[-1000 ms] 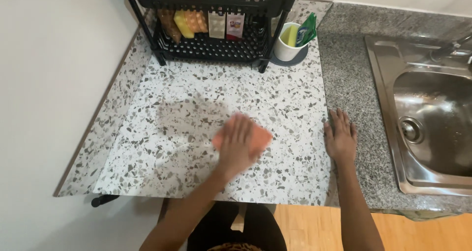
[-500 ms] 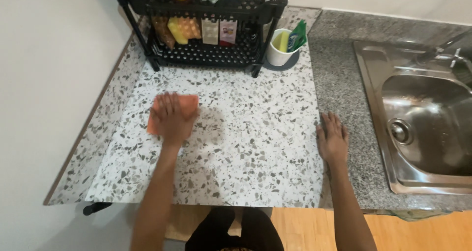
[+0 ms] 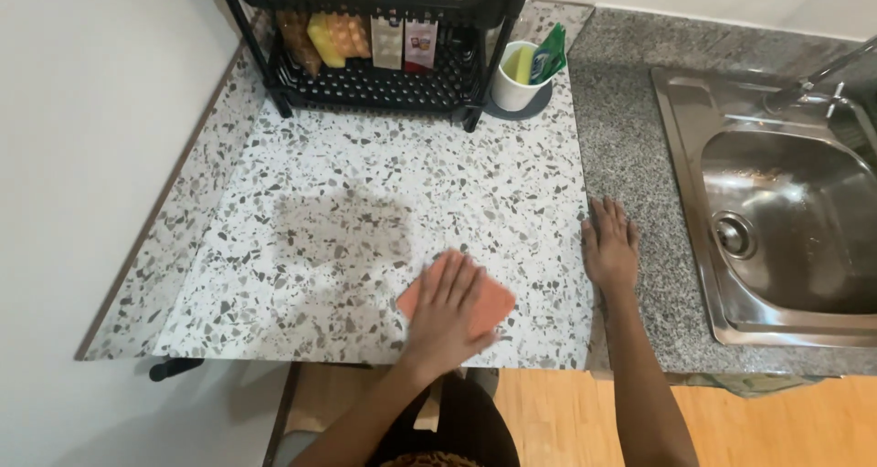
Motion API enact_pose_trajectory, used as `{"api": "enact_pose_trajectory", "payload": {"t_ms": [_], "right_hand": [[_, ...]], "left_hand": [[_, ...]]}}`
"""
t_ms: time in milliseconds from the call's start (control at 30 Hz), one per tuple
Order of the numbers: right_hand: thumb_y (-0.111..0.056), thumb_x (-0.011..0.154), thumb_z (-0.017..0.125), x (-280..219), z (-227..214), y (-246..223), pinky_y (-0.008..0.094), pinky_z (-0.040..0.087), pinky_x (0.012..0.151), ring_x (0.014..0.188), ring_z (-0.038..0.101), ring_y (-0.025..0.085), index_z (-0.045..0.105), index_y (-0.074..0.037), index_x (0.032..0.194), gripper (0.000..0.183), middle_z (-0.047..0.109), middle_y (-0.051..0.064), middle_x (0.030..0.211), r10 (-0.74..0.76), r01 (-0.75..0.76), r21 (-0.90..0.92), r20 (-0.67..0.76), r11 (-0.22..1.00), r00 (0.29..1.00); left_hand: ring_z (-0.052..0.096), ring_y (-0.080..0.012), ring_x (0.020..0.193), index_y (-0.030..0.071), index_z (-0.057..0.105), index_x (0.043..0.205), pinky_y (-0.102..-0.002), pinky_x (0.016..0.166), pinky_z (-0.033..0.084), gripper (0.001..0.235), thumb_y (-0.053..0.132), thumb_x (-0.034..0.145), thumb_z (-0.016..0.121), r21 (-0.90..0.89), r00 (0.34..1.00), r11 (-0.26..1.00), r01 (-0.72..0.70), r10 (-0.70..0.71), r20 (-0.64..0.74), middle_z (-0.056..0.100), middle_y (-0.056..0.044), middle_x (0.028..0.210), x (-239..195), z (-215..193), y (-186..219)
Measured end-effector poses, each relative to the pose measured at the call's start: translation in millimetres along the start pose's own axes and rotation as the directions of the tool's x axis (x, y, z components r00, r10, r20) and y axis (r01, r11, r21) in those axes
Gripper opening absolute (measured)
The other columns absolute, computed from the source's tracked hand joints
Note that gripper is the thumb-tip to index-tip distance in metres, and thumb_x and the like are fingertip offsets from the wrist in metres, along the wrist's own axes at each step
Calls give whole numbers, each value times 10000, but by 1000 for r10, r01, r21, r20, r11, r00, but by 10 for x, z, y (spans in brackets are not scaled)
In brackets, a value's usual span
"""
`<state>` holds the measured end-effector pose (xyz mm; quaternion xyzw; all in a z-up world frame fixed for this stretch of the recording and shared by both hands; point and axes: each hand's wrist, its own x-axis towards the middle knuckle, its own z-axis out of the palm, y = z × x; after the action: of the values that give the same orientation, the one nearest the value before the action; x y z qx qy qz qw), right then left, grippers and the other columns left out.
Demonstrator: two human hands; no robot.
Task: The person wipes a speckled kitchen countertop and the area around a stainless steel sink using an orange cloth. They repeatedly wipe the surface, rinse the cloth under the tap, and continue wiping the countertop and sink edges.
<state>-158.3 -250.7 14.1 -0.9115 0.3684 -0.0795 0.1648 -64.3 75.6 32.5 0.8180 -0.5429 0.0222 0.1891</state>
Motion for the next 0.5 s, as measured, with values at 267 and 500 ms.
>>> {"api": "enact_pose_trajectory", "payload": {"t_ms": [267, 500], "right_hand": [[-596, 1094, 189, 0, -4, 3, 485, 30, 1284, 1580, 122, 225, 263, -234, 1630, 652, 205, 44, 1710, -7, 9, -56, 39, 998, 999], [-593, 1088, 171, -23, -42, -72, 477, 38, 1285, 1583, 115, 218, 235, -247, 1639, 654, 190, 35, 1713, 10, -6, -71, 55, 997, 998]], "left_hand": [[593, -248, 676, 122, 550, 764, -402, 642, 521, 220, 325, 851, 559, -89, 559, 603, 793, -662, 500, 571, -69, 773, 678, -1638, -249], [468, -54, 438, 40, 592, 921, -219, 228, 261, 122, -37, 831, 618, -692, 588, 557, 459, -775, -233, 546, 97, 613, 988, -1021, -293]]}}
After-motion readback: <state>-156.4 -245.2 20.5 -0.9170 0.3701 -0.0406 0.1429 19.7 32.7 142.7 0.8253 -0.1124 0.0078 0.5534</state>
